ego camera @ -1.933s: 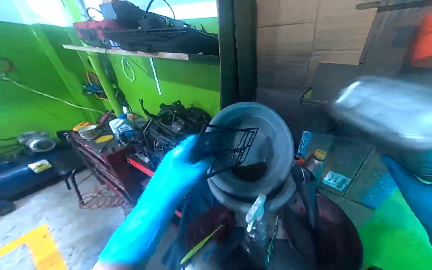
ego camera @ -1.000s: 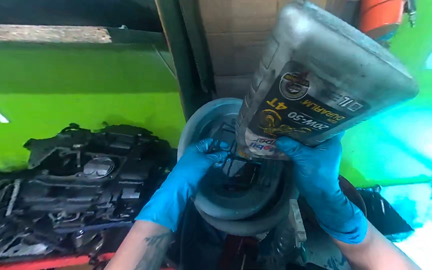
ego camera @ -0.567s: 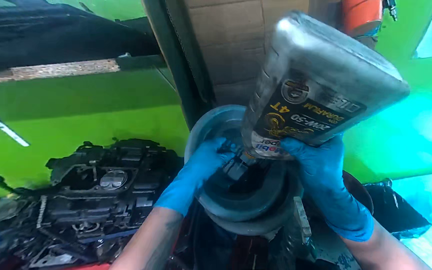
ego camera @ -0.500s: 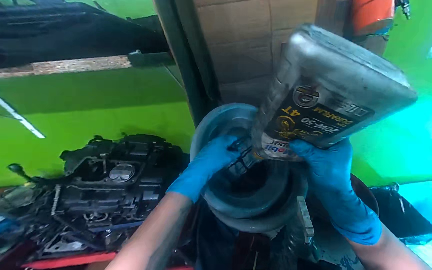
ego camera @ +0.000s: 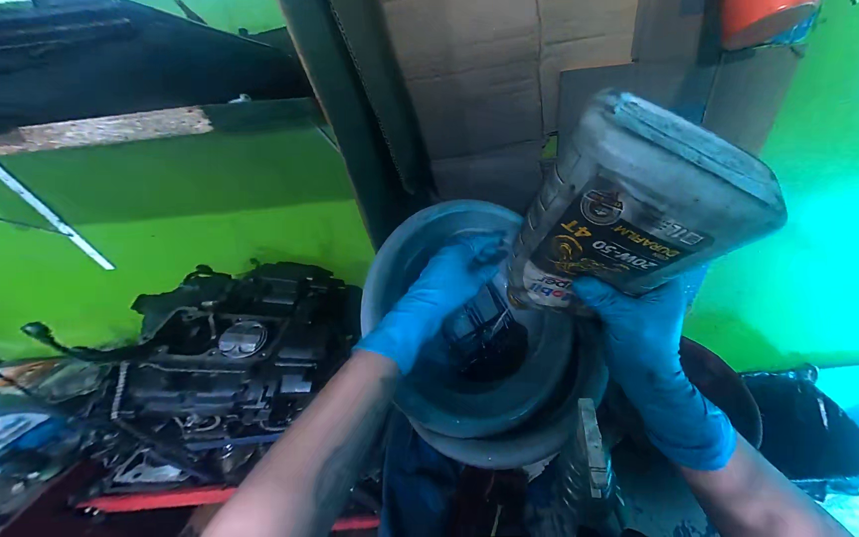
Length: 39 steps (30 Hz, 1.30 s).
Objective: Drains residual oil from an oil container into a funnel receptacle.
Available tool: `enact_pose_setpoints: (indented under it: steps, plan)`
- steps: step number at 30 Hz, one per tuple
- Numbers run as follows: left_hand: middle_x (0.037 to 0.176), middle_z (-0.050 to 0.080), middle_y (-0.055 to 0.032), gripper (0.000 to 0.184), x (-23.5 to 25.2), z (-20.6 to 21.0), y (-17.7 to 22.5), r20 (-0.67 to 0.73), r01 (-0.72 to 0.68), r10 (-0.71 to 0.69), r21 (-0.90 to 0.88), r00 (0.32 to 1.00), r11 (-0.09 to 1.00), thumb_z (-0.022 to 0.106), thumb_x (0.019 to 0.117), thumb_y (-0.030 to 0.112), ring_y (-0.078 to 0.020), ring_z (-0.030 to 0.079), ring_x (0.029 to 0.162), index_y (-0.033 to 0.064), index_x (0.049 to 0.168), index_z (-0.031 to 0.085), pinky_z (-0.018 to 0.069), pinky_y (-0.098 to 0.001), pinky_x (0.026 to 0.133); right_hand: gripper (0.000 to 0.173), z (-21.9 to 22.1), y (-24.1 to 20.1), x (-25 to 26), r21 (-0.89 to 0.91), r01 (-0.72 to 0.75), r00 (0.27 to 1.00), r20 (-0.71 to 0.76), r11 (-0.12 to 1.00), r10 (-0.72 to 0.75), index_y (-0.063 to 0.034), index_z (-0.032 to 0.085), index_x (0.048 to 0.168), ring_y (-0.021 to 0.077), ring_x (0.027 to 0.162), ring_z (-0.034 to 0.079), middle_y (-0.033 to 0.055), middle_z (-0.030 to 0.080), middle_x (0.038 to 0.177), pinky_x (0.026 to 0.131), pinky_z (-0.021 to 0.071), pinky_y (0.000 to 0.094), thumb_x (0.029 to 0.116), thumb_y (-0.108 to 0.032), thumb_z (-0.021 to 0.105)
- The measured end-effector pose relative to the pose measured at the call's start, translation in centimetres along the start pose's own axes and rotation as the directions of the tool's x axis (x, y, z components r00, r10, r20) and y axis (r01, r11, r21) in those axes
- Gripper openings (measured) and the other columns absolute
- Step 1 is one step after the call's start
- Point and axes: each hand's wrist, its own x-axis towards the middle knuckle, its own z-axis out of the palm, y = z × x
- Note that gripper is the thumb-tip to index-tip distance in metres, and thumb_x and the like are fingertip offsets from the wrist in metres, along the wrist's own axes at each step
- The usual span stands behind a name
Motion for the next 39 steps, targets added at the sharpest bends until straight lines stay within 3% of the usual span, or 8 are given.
enact_pose_setpoints:
  steps: [2,4,7,9,11,14,17,39]
  plan:
    - [0.147,0.057,-0.009,0.07,0.4,-1.7,-0.8,0.073,-0.18,0.239,-0.46,0.968,0.869,0.073,0.0897,0.006,-0.0209,0.06,0.13,0.0113,0.154,0.046,0.0548,-0.0385,0.106,0.077,0.5,0.2,0.8,-0.008,0.0,1.0,0.015,1.0,0.0,-0.0051,0.049,0.13,0.013,0.104,0.072,0.0027,0.072,0.111,0.092,0.063,0.032,0.065,0.002,0.09]
    - [0.156,0.048,-0.0086,0.093,-0.2,-4.5,2.5,0.129,-0.238,0.395,-0.619,0.909,0.748,0.079,0.0843,0.007,-0.0211,0.053,0.139,0.0092,0.162,0.028,0.0496,-0.0374,0.113,0.078,1.0,0.3,1.5,-0.019,-0.001,0.999,0.052,1.0,0.002,-0.0047,0.05,0.129,0.012,0.104,0.072,0.0016,0.072,0.111,0.093,0.0627,0.0311,0.0643,0.001,0.092]
    - [0.122,0.071,0.0066,0.084,-2.0,-6.5,10.6,0.034,-0.182,0.216,-0.421,0.976,0.889,0.091,0.0659,0.01,-0.0016,0.067,0.113,0.011,0.14,0.051,0.0564,-0.0206,0.098,0.075,0.5,2.2,2.6,0.008,0.105,0.977,0.187,0.994,-0.104,-0.0037,0.053,0.128,0.0135,0.107,0.071,0.0027,0.072,0.114,0.096,0.0617,0.0336,0.065,-0.002,0.093]
    - [0.114,0.072,0.0077,0.071,-2.1,-6.2,11.5,-0.092,-0.292,0.278,-0.374,0.956,0.88,0.093,0.0671,0.007,0.0,0.067,0.11,0.0084,0.129,0.058,0.0555,-0.019,0.099,0.071,-0.6,5.5,3.8,0.136,0.301,0.895,0.3,0.944,-0.329,0.0056,0.054,0.132,0.0236,0.11,0.07,0.0134,0.07,0.12,0.094,0.0615,0.0417,0.0724,-0.006,0.092]
    - [0.113,0.073,0.0086,0.068,-2.3,-6.2,11.4,-0.156,-0.294,0.25,-0.417,0.955,0.86,0.093,0.0653,0.002,-0.0005,0.067,0.109,0.0099,0.125,0.06,0.0557,-0.0202,0.1,0.073,1.7,2.7,3.6,0.062,0.148,0.951,0.266,0.987,-0.159,-0.0028,0.053,0.128,0.0164,0.109,0.071,0.0043,0.071,0.116,0.098,0.061,0.0371,0.0672,-0.002,0.093]
    - [0.124,0.069,-0.0026,0.083,-0.1,-3.6,2.4,-0.272,-0.52,0.443,-0.45,0.854,0.726,0.097,0.0674,0.015,-0.0119,0.066,0.117,0.0043,0.137,0.053,0.0581,-0.0298,0.101,0.072,3.3,1.4,3.4,0.023,0.115,0.961,0.251,0.993,-0.117,-0.0025,0.053,0.125,0.0139,0.106,0.071,0.0023,0.072,0.111,0.098,0.0612,0.0342,0.0655,-0.002,0.094]
    - [0.128,0.067,-0.0035,0.094,0.4,-2.5,-3.1,-0.237,-0.415,0.343,-0.434,0.909,0.799,0.101,0.0633,0.023,-0.015,0.064,0.122,0.009,0.142,0.051,0.0565,-0.0359,0.105,0.072,3.4,1.9,3.4,0.018,0.126,0.954,0.271,0.992,-0.126,-0.0033,0.053,0.125,0.0126,0.107,0.071,0.001,0.072,0.112,0.098,0.0607,0.0325,0.0657,-0.003,0.094]
    - [0.125,0.068,-0.0014,0.099,1.4,-2.6,-1.3,-0.227,-0.394,0.328,-0.393,0.917,0.831,0.103,0.058,0.027,-0.0145,0.066,0.118,0.0136,0.141,0.051,0.0597,-0.0374,0.101,0.064,2.9,2.0,3.3,0.061,0.161,0.939,0.298,0.985,-0.172,-0.0043,0.058,0.121,0.0152,0.105,0.072,0.0021,0.073,0.11,0.097,0.0617,0.0363,0.0679,-0.001,0.093]
